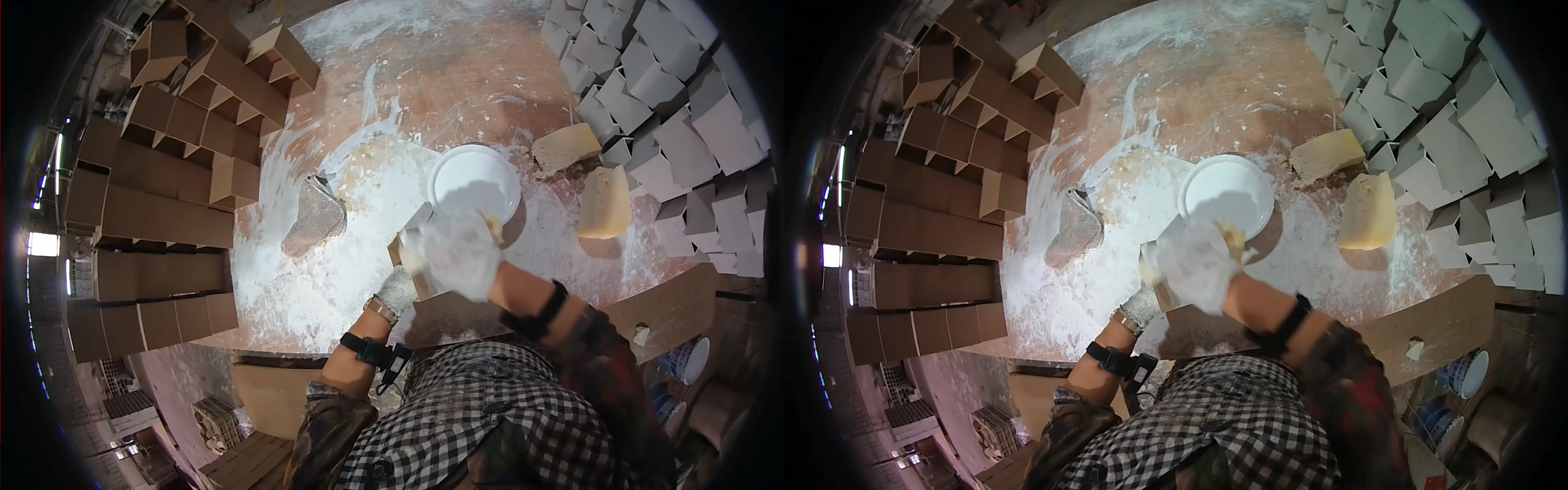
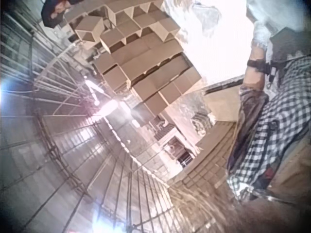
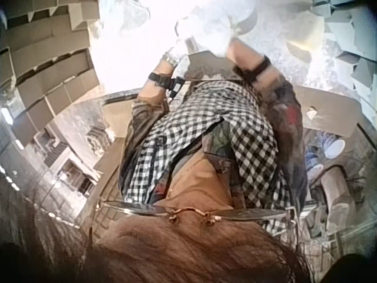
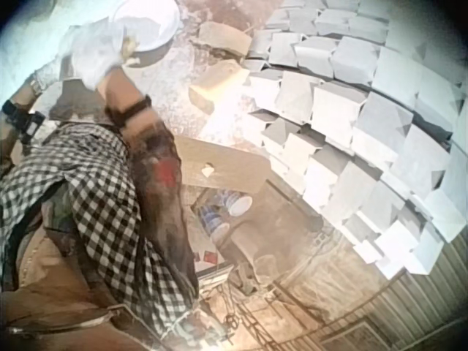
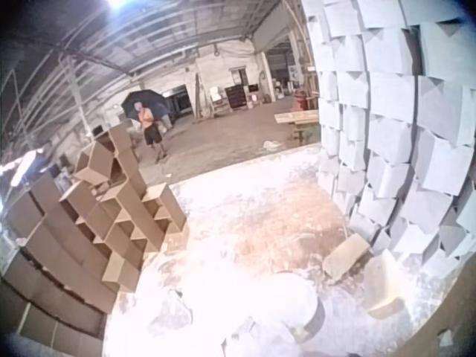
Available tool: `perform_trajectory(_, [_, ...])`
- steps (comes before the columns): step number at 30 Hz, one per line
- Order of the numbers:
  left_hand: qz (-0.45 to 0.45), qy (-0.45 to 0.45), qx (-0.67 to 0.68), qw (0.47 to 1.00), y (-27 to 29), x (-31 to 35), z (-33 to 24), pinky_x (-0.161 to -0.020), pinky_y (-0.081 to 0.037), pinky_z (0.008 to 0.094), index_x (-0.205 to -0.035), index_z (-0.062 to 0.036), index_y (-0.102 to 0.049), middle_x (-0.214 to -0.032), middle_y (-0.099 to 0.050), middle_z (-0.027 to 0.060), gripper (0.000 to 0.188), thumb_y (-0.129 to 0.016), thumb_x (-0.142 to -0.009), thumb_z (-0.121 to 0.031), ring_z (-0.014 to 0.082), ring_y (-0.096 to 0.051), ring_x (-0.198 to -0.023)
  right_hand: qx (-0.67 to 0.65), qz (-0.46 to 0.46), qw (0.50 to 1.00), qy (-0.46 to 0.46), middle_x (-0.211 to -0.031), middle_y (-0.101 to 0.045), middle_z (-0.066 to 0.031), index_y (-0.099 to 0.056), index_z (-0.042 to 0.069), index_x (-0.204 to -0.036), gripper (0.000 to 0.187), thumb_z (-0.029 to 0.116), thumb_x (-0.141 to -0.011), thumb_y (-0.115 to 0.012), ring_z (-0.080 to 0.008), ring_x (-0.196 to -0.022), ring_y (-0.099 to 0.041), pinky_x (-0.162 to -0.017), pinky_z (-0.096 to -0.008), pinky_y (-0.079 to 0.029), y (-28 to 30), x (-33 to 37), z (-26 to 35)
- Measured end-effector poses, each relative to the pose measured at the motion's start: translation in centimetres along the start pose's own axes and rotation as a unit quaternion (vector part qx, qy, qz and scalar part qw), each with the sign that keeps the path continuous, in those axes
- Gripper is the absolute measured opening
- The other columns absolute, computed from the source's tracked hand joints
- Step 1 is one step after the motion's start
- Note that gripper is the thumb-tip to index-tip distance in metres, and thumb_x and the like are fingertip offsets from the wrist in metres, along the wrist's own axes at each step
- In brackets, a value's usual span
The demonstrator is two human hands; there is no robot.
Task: The person paints the interior of small cardboard boxes white using a sponge. They repeatedly dip the sponge into a bucket of white paint and apply it to the inside surfaces of the boxes, then place the finished boxes into a stack.
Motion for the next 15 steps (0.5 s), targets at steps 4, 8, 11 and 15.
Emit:
perform_trajectory(4, [-0.079,0.076,0.313,0.944,0.0,-0.3,0.1,-0.087,-0.047,0.0353,-0.107,-0.0071,-0.061,-0.099,-0.064,0.0109,0.029,-0.051,-0.09,-0.028,0.0262,-0.059,-0.095,-0.017,-0.026,0.999,-0.014,-0.087,-0.061,-0.0105,-0.06,0.006,-0.095,0.022,0.013,-0.077,-0.051,-0.026,-0.088,-0.06,-0.072,-0.0394,-0.046,-1.6,-4.9,-1.8])
perform_trajectory(8, [-0.038,0.072,0.193,0.978,0.0,0.6,-0.2,-0.089,-0.046,0.0357,-0.108,-0.0066,-0.06,-0.101,-0.063,0.0114,0.029,-0.05,-0.09,-0.027,0.0265,-0.059,-0.097,-0.098,0.027,0.995,-0.012,-0.088,-0.063,-0.0124,-0.058,0.001,-0.098,0.023,0.015,-0.083,-0.047,-0.0241,-0.08,-0.062,-0.074,-0.0364,-0.047,1.7,-0.2,1.7])
perform_trajectory(11, [-0.018,0.036,0.025,0.999,0.1,0.6,-1.1,-0.089,-0.045,0.036,-0.111,-0.0066,-0.058,-0.103,-0.062,0.012,0.031,-0.05,-0.09,-0.027,0.0269,-0.058,-0.098,-0.095,0.014,0.994,0.044,-0.086,-0.063,-0.0092,-0.059,0.004,-0.102,0.025,0.014,-0.083,-0.047,-0.023,-0.079,-0.062,-0.07,-0.0365,-0.048,-1.7,4.2,2.0])
perform_trajectory(15, [-0.029,0.03,0.001,0.999,0.4,0.6,-1.7,-0.091,-0.044,0.0364,-0.114,-0.0067,-0.056,-0.106,-0.061,0.0128,0.032,-0.05,-0.089,-0.027,0.0275,-0.057,-0.1,-0.028,0.001,0.998,0.057,-0.085,-0.064,-0.0069,-0.065,0.011,-0.09,0.019,0.015,-0.076,-0.053,-0.0205,-0.079,-0.063,-0.066,-0.0368,-0.049,1.3,1.3,2.1])
Point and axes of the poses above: each hand's wrist, its own x-axis away from the middle knuckle, its own y-axis out of the back of the hand, z = x × y, the point moved 1 cm from there along -x, towards the middle knuckle
